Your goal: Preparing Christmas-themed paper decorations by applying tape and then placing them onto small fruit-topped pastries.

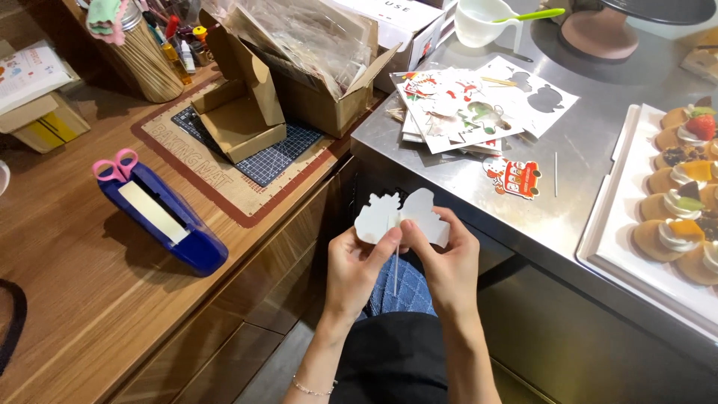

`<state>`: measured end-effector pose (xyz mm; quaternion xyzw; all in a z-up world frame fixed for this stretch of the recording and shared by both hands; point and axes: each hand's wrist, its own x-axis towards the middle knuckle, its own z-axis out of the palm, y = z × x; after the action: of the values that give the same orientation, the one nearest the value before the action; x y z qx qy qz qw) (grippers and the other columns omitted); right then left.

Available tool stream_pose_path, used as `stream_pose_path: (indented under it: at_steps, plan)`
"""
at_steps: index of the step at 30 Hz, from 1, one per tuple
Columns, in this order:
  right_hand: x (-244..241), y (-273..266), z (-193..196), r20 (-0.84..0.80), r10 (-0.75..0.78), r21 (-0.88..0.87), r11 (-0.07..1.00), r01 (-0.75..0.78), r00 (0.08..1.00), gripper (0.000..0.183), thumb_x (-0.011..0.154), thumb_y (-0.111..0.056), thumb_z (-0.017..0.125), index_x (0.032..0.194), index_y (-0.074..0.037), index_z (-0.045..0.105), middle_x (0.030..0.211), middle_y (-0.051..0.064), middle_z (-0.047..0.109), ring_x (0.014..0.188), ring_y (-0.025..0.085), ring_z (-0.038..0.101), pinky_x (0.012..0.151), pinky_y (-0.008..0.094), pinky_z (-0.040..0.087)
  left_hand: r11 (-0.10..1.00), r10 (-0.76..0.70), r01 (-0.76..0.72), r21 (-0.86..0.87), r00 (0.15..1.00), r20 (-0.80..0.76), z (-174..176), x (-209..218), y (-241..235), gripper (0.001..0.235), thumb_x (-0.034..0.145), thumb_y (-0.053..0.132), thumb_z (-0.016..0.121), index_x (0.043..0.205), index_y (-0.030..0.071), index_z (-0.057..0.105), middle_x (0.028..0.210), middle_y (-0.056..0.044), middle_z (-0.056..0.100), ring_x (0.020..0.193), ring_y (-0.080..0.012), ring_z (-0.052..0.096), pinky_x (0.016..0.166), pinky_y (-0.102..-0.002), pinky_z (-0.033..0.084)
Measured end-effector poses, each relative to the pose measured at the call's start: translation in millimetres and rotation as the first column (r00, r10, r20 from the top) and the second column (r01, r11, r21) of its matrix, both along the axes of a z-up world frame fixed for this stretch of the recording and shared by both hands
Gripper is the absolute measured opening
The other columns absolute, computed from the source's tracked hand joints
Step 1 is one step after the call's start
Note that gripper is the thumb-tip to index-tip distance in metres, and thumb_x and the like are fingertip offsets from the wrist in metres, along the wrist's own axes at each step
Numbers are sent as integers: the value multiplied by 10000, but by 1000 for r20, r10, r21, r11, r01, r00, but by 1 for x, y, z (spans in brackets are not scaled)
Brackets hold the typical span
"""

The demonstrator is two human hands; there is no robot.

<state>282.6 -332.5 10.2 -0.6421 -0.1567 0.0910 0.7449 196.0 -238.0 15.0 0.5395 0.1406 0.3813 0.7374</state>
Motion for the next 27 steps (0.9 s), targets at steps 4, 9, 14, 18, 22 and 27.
stream_pose_path:
  at_steps: [4,9,14,18,22,27]
  plan:
    - [1,1,-4,-38,24,34,999,-23,999,345,866,-121,1033,1163,-58,867,874,111,828,781,128,742,707,299,671,994,81,-76,74,994,-70,6,1,5,169,1034,119,868,1033,-49,889,917,-160,895,935,-129,740,798,-383,711]
    - [-24,16,5,152,-275,115,959,260,949,705,940,-95,953,1564,-111,625,1383,131,685,1051,135,669,965,353,655,959,230,-217,183,972,-50,-3,9,-13,249,1066,201,851,982,-32,874,793,-164,847,828,-143,743,731,-351,675]
    - [-33,24,2,74,-169,186,971,153,983,1003,971,-12,910,1813,-164,385,1070,165,791,858,122,709,807,296,640,953,295,-287,95,952,-79,-10,13,-9,240,1046,188,879,970,-40,884,823,-150,871,868,-114,714,787,-363,668]
    - [-31,34,-11,21,-37,231,973,31,999,1183,916,36,924,1875,-207,276,1134,187,838,911,145,759,845,311,650,944,329,-327,45,941,-74,-8,10,5,267,1040,173,879,969,-84,877,853,-141,864,891,-129,685,801,-380,665]
    - [-31,47,2,-21,-3,182,983,7,1000,1037,914,-36,902,1802,-178,386,1310,159,790,1000,153,759,907,310,639,943,333,-333,13,940,-72,-13,-4,16,249,1033,193,893,956,-44,902,837,-134,879,858,-119,727,798,-367,683]
    - [-51,71,28,-90,46,-22,999,-48,995,854,932,-165,872,1736,-169,583,1098,81,809,817,88,665,774,260,573,945,327,-324,41,936,-131,-27,-35,38,338,1026,330,829,1177,35,897,1136,-90,948,1060,-145,885,939,-326,721]
